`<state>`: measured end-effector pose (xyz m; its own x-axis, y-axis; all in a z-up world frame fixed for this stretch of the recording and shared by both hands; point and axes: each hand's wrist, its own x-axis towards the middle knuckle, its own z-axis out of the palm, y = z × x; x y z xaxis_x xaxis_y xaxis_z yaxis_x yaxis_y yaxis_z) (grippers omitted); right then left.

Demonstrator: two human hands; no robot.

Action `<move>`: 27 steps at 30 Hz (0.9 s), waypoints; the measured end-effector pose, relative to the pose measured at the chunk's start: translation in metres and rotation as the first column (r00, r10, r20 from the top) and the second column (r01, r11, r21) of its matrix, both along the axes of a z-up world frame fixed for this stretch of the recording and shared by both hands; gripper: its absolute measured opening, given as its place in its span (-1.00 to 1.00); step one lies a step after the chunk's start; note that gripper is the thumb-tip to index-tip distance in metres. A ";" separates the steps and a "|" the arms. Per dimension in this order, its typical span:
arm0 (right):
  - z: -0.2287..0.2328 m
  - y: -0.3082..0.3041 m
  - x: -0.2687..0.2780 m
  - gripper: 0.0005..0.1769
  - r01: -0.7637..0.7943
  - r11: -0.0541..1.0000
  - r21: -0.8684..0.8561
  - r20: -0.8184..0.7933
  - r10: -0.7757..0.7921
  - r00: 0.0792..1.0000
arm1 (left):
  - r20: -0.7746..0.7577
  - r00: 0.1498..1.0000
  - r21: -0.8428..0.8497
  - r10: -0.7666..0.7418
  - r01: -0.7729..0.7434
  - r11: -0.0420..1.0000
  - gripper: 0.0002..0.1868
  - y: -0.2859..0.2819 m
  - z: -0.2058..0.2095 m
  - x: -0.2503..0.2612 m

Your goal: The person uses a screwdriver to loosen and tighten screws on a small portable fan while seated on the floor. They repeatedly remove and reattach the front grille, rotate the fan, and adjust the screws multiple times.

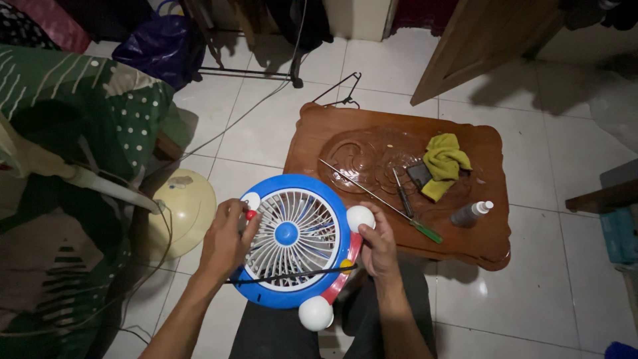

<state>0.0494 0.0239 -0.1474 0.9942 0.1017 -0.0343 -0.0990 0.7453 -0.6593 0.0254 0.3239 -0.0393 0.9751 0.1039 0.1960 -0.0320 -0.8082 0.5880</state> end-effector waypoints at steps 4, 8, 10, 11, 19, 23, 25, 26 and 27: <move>-0.004 0.001 0.001 -0.39 0.021 0.993 -0.119 -0.038 -0.026 0.999 | 0.078 0.997 0.059 0.002 -0.006 0.998 -0.64 -0.011 0.004 -0.005; -0.007 -0.009 0.003 -0.45 0.020 0.902 -0.431 0.018 -0.014 1.000 | 0.205 0.978 0.138 -0.048 0.019 0.990 -0.67 -0.021 0.009 -0.012; -0.008 -0.017 0.005 -0.48 0.004 0.818 -0.575 0.037 0.022 0.999 | 0.250 0.966 0.157 -0.070 0.031 0.987 -0.66 -0.024 0.012 -0.013; -0.008 -0.021 0.006 -0.49 -0.001 0.766 -0.643 0.044 0.039 0.998 | 0.256 0.964 0.159 -0.075 0.035 0.987 -0.66 -0.026 0.012 -0.013; -0.008 -0.018 0.007 -0.46 0.047 0.685 -0.727 0.053 -0.013 0.999 | 0.279 0.957 0.157 -0.079 0.035 0.987 -0.68 -0.030 0.011 -0.013; -0.004 -0.009 0.005 -0.48 0.108 0.627 -0.772 0.103 -0.044 0.994 | 0.275 0.960 0.123 -0.054 0.021 0.992 -0.65 -0.027 0.007 -0.015; 0.001 -0.008 0.002 -0.50 0.091 0.639 -0.764 0.092 -0.031 0.995 | 0.273 0.961 0.108 -0.042 0.013 0.994 -0.65 -0.025 0.004 -0.015; 0.004 -0.008 0.001 -0.50 0.082 0.645 -0.760 0.088 -0.024 0.996 | 0.268 0.963 0.100 -0.036 0.009 0.995 -0.66 -0.024 0.003 -0.016; 0.008 -0.010 0.001 -0.43 0.018 0.705 -0.709 0.045 0.019 0.999 | 0.263 0.964 0.090 -0.030 0.006 0.996 -0.67 -0.023 0.002 -0.015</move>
